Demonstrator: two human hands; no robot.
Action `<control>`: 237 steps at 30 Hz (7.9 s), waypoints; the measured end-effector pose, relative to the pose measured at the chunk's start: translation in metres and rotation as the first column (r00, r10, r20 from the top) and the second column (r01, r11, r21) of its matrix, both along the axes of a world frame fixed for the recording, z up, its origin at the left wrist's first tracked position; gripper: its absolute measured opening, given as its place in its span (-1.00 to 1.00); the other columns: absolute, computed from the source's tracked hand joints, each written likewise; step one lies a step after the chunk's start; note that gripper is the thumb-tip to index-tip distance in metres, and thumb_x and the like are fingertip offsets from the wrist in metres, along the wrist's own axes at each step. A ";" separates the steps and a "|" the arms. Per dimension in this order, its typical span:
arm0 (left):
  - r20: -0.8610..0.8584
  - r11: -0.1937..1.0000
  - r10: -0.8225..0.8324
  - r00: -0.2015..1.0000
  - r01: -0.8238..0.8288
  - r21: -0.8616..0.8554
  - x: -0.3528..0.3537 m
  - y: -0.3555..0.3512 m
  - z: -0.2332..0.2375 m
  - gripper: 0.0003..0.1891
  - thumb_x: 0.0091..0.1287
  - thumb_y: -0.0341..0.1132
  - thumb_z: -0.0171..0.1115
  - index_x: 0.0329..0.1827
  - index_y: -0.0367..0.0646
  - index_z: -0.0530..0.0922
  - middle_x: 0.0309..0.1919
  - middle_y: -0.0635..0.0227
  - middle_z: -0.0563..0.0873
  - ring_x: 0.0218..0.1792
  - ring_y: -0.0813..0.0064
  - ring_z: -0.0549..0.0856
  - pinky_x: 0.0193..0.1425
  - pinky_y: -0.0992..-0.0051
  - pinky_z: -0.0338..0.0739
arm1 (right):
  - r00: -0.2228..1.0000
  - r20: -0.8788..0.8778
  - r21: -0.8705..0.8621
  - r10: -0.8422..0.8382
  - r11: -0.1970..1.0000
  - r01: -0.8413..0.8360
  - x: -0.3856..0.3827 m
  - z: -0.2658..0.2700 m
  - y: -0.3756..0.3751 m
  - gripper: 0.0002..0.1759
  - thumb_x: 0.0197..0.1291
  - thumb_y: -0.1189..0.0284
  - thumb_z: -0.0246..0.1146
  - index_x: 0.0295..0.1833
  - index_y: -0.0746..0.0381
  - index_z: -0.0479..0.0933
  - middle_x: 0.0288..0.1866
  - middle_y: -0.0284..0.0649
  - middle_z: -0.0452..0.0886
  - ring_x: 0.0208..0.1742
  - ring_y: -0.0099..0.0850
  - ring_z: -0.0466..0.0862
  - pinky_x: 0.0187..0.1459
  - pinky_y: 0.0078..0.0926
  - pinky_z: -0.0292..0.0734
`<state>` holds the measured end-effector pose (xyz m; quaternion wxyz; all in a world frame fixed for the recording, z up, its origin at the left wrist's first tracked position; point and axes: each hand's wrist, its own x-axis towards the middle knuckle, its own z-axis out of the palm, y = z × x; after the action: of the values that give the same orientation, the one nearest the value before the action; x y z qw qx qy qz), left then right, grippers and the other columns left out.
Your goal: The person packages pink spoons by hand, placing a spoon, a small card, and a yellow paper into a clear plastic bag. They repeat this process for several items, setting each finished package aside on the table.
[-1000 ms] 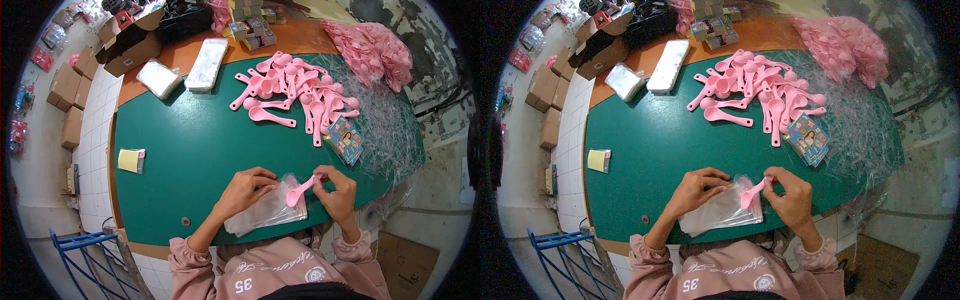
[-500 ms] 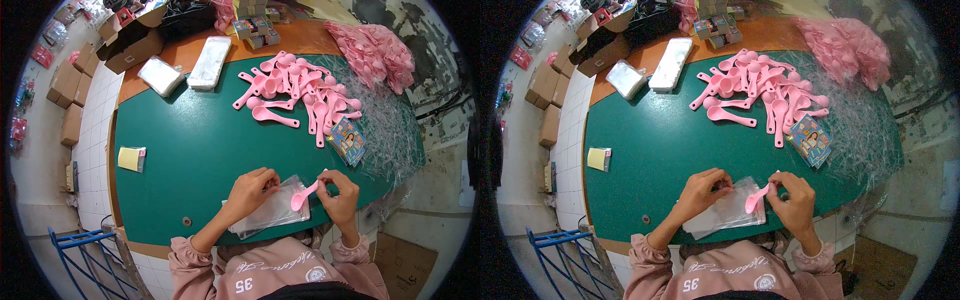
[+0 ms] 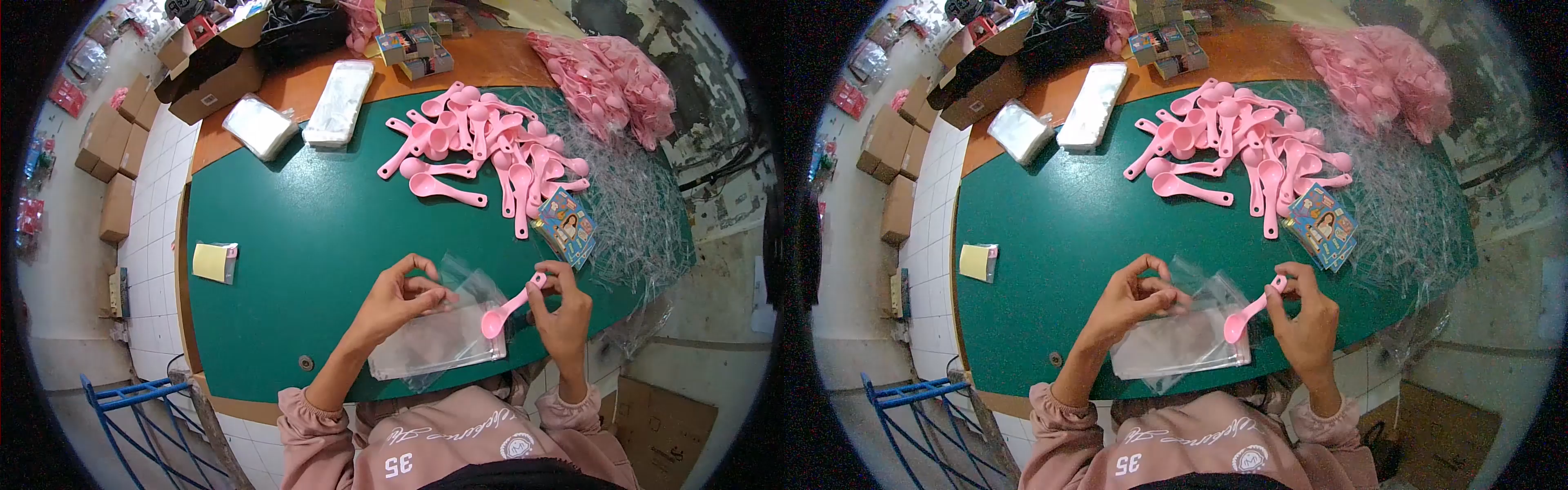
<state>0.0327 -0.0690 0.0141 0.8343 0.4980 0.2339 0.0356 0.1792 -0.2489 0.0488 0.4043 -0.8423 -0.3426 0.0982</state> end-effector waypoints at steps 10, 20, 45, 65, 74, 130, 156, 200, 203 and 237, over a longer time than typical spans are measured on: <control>-0.069 0.996 -0.052 0.996 0.056 0.065 0.000 -0.002 -0.002 -0.73 0.10 -0.45 0.31 -0.17 -0.35 0.50 -0.37 0.19 0.69 -0.34 0.57 0.67 -0.19 0.63 0.54 | 0.978 -0.206 0.340 -0.033 0.935 0.104 0.005 0.004 0.009 -0.79 0.14 0.55 0.18 -0.12 0.33 0.35 -0.37 -0.24 0.52 -0.31 -0.58 0.54 -0.27 -0.62 0.46; 0.004 0.987 -0.098 0.995 0.097 0.131 0.000 -0.006 0.000 -0.72 0.20 -0.38 0.24 -0.06 -0.32 0.53 -0.29 0.33 0.67 -0.28 0.65 0.62 -0.18 0.68 0.51 | 0.977 -0.158 0.369 0.145 0.926 -0.078 0.001 0.008 0.016 -0.73 0.10 0.56 0.22 -0.09 0.35 0.34 -0.30 -0.22 0.53 -0.25 -0.56 0.55 -0.19 -0.64 0.46; 0.163 0.990 0.028 0.986 -0.050 0.132 -0.002 -0.003 0.031 -0.67 0.39 -0.22 -0.08 -0.18 -0.37 0.51 -0.27 0.09 0.67 -0.28 0.43 0.67 -0.23 0.52 0.56 | 0.866 0.458 -0.066 -0.199 0.964 0.256 0.111 -0.026 -0.005 -0.61 0.00 0.36 0.26 -0.04 0.30 0.46 -0.14 -0.08 0.49 -0.06 -0.18 0.46 0.00 -0.33 0.33; 0.111 0.986 -0.032 0.993 0.013 0.168 0.001 -0.006 0.030 -0.72 0.36 -0.34 -0.01 -0.08 -0.43 0.50 -0.21 0.11 0.65 -0.13 0.41 0.64 -0.04 0.48 0.54 | 0.973 0.187 0.117 -0.138 0.986 0.117 0.075 0.041 0.009 -0.83 0.14 0.53 0.11 -0.17 0.28 0.54 -0.29 -0.16 0.60 -0.31 -0.32 0.61 -0.27 -0.53 0.45; 0.154 0.993 -0.028 0.988 0.010 0.117 -0.005 -0.006 0.037 -0.74 0.35 -0.37 0.00 -0.05 -0.41 0.51 -0.20 0.21 0.65 -0.13 0.50 0.63 -0.02 0.57 0.53 | 0.967 0.095 0.084 0.235 0.966 -0.243 0.035 0.070 0.039 -0.82 0.06 0.60 0.14 -0.19 0.27 0.56 -0.43 -0.21 0.57 -0.45 -0.48 0.54 -0.43 -0.60 0.40; 0.168 0.942 0.231 0.958 -0.263 0.208 -0.031 0.014 -0.009 -0.41 0.42 -0.23 -0.14 0.38 -0.05 -0.23 -0.02 0.01 0.51 -0.05 0.31 0.59 0.00 0.40 0.52 | 0.787 -0.147 0.180 0.599 0.798 -0.574 0.023 0.012 0.094 -0.75 -0.04 0.49 0.30 -0.18 0.27 0.53 -0.30 -0.21 0.59 -0.28 -0.42 0.58 -0.22 -0.51 0.47; -0.006 0.909 0.335 0.942 -0.325 -0.262 -0.044 -0.031 -0.002 -0.34 0.33 -0.45 -0.02 0.38 0.03 -0.19 -0.04 0.12 0.48 -0.08 0.27 0.61 0.08 0.29 0.50 | 0.568 0.211 -0.221 0.795 0.605 -0.765 -0.032 0.003 0.060 -0.71 -0.17 0.45 0.32 -0.28 0.19 0.41 -0.27 -0.23 0.38 -0.16 -0.25 0.42 -0.16 -0.29 0.29; -0.093 0.912 0.199 0.975 -0.150 0.382 -0.048 -0.045 0.007 -0.48 0.32 -0.42 0.03 0.30 -0.16 0.07 -0.26 0.27 0.50 -0.17 0.52 0.60 -0.22 0.59 0.55 | 0.526 0.214 -0.269 0.823 0.567 -0.779 -0.037 -0.014 0.042 -0.77 -0.11 0.43 0.27 -0.30 0.23 0.42 -0.31 -0.22 0.37 -0.21 -0.27 0.43 -0.17 -0.33 0.27; -0.075 0.891 0.210 0.975 -0.160 0.425 -0.047 -0.047 0.009 -0.48 0.32 -0.43 0.01 0.30 -0.15 0.05 -0.29 0.25 0.47 -0.26 0.43 0.68 -0.37 0.64 0.51 | 0.509 0.206 -0.280 0.836 0.549 -0.788 -0.039 -0.016 0.043 -0.78 -0.10 0.42 0.28 -0.32 0.23 0.41 -0.33 -0.23 0.37 -0.23 -0.29 0.44 -0.18 -0.33 0.27; -0.080 0.714 0.141 0.987 -0.045 0.698 -0.050 -0.023 0.012 -0.52 0.08 -0.68 0.07 0.11 -0.18 0.38 -0.15 0.26 0.63 -0.16 0.47 0.65 -0.20 0.55 0.56 | 0.825 -0.017 -0.295 0.565 0.786 -0.544 0.030 -0.005 -0.016 -0.66 -0.14 0.49 0.32 -0.17 0.28 0.46 -0.18 -0.14 0.47 -0.08 -0.15 0.46 -0.09 -0.30 0.39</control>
<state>-0.0174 -0.0921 0.0265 0.5673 0.7630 0.2809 0.1309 0.2088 -0.2649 0.0442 0.2183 -0.7570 -0.5711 0.2305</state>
